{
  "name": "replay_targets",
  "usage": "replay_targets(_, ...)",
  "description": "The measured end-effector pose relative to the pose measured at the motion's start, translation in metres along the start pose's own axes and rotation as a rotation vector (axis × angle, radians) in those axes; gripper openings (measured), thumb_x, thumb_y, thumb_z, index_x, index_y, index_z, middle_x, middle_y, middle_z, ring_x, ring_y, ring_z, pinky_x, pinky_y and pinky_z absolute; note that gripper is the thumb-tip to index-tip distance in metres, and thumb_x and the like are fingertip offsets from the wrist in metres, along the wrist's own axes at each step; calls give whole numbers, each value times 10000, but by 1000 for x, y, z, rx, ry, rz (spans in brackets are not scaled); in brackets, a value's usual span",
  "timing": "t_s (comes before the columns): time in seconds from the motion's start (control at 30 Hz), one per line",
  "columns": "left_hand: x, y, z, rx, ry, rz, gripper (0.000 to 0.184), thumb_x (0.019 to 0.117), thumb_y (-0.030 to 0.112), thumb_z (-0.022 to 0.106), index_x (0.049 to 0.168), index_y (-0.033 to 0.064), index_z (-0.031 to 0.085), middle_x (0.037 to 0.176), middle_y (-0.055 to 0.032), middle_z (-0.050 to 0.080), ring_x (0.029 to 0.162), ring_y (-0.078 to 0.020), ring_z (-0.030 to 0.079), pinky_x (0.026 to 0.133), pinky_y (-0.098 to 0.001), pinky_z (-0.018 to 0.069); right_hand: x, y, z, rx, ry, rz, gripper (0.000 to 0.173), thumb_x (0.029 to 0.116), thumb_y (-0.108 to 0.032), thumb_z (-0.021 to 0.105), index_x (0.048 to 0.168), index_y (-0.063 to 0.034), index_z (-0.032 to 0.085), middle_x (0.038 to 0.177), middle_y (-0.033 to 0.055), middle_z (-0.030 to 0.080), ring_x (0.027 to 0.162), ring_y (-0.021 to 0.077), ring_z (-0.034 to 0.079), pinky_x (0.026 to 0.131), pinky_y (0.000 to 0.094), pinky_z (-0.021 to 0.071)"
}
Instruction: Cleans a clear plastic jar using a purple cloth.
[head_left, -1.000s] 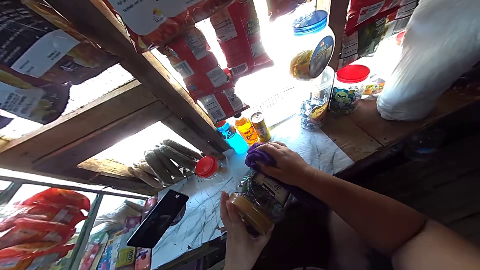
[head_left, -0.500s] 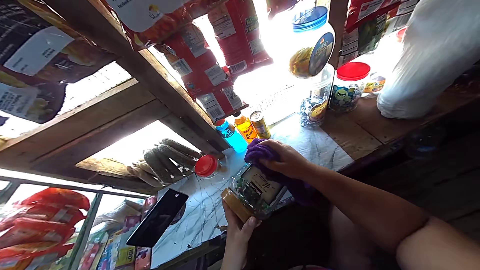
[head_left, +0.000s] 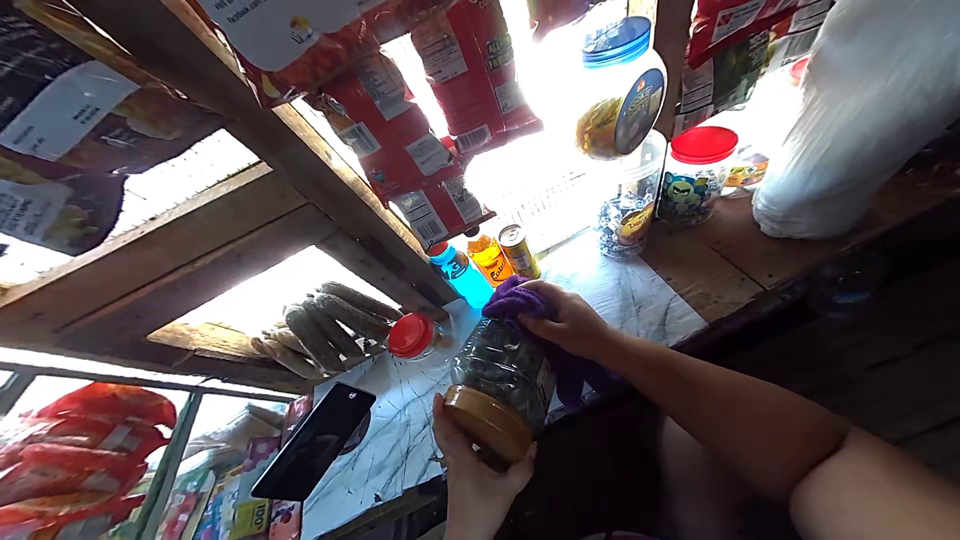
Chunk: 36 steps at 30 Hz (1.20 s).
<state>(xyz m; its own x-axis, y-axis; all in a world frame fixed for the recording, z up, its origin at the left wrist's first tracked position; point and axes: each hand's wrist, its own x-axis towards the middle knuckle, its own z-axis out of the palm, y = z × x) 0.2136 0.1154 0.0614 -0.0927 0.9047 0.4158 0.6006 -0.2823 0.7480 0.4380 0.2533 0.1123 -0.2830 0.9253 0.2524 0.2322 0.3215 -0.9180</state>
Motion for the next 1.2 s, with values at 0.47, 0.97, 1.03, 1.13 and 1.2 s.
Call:
replay_targets(0.47,5,2,-2,-30,26,-10,1455,508,421,903,1580,-44,37,1555,-364,253,1329,-167,510,954,-263,529,-39,-30,35,-261,-216,-777,523,813,-187,752,1323,-180,641,1306,126,677,1387,376,503,1167,670,296)
replay_targets(0.97,11,13,-2,-203,33,-157,1453,538,336,909,1605,29,-27,1598,-287,230,1289,-151,557,880,-278,579,-40,-22,34,-329,-167,-738,490,888,-210,663,1374,-215,609,1434,91,604,1459,367,413,1178,699,229)
replay_targets(1.03,9,13,-1,-189,32,-154,1458,542,365,910,1606,33,-28,1596,-293,222,1275,-154,569,877,-282,583,-40,-22,36,-350,-111,-681,460,927,-247,637,1384,-217,597,1428,86,607,1448,350,434,1168,691,260)
replay_targets(1.13,7,11,2,-142,39,-121,1445,534,386,909,1602,23,6,1586,-323,217,1275,-187,568,882,-301,580,-40,-23,37,-364,-48,-620,458,937,-293,641,1386,-216,594,1376,86,639,1415,329,480,1162,673,295)
replay_targets(1.2,4,9,3,-101,40,-88,1448,532,409,914,1599,19,16,1572,-333,238,1273,-193,569,888,-303,576,-38,-23,37,-360,-18,-579,461,923,-313,663,1369,-210,608,1334,76,664,1388,312,512,1162,662,308)
